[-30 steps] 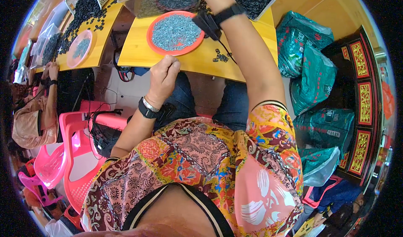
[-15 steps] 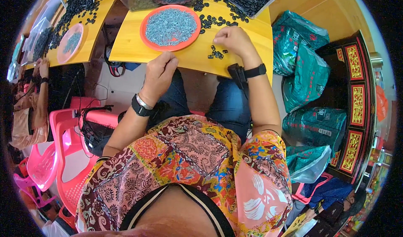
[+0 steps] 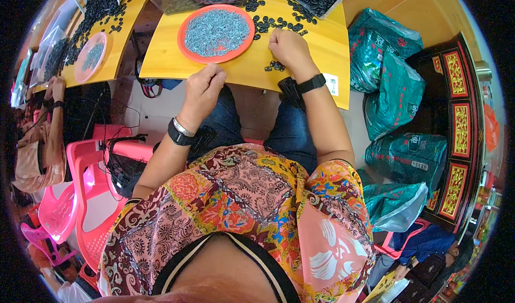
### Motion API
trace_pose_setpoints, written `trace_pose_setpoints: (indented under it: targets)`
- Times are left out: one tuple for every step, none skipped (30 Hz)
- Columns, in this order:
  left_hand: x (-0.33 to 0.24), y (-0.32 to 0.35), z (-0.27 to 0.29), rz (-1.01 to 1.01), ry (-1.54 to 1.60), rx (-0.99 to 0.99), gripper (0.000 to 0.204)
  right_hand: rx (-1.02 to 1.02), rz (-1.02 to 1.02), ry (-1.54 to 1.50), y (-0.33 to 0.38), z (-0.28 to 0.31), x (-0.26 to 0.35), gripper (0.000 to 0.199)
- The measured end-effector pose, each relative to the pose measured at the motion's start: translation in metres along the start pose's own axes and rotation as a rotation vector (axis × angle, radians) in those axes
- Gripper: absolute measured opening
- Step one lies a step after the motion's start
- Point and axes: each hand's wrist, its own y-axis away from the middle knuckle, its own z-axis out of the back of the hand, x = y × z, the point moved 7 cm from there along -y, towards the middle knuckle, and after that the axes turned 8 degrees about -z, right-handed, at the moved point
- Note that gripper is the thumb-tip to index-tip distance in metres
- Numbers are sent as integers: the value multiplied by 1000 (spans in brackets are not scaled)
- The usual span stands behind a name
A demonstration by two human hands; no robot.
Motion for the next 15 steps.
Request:
trace_pose_setpoints:
  targets:
    - [1,0,-1,-7,3,1,11,73,-19,-229,0,-1,-2,12]
    - [2,0,-1,-4,1,-1,11,149,-37,-459,3,2,2,13]
    - [5,1,-1,26,26,-5,11,152,-34,-459,5,5,8,13]
    - [8,1,-2,54,50,-9,11,214,-33,-680,8,6,18,12]
    - [10,2,-4,53,51,-7,11,270,-35,-901,13,7,28,12]
    - [18,4,-7,116,107,2,11,272,-34,-902,19,7,37,12]
    - [24,6,-9,177,163,12,12,338,-35,-1108,27,3,49,11]
    - [24,5,-9,178,161,12,12,403,-36,-1314,34,1,62,11]
    - [30,8,-13,284,334,25,15,426,-27,-1367,43,-1,75,10]
    - [35,11,-18,391,508,38,18,427,-26,-1370,50,-5,84,10]
    - [36,12,-17,392,506,38,18,396,6,-1346,56,-7,92,10]
    - [38,12,-18,389,583,25,19,365,37,-1321,61,-8,98,10]
    - [39,12,-19,386,660,11,20,394,15,-1417,65,-11,102,10]
    - [38,12,-19,386,660,12,20,393,15,-1418,67,-15,103,10]
    - [38,11,-19,393,676,-3,20,358,-9,-1437,67,-20,100,11]
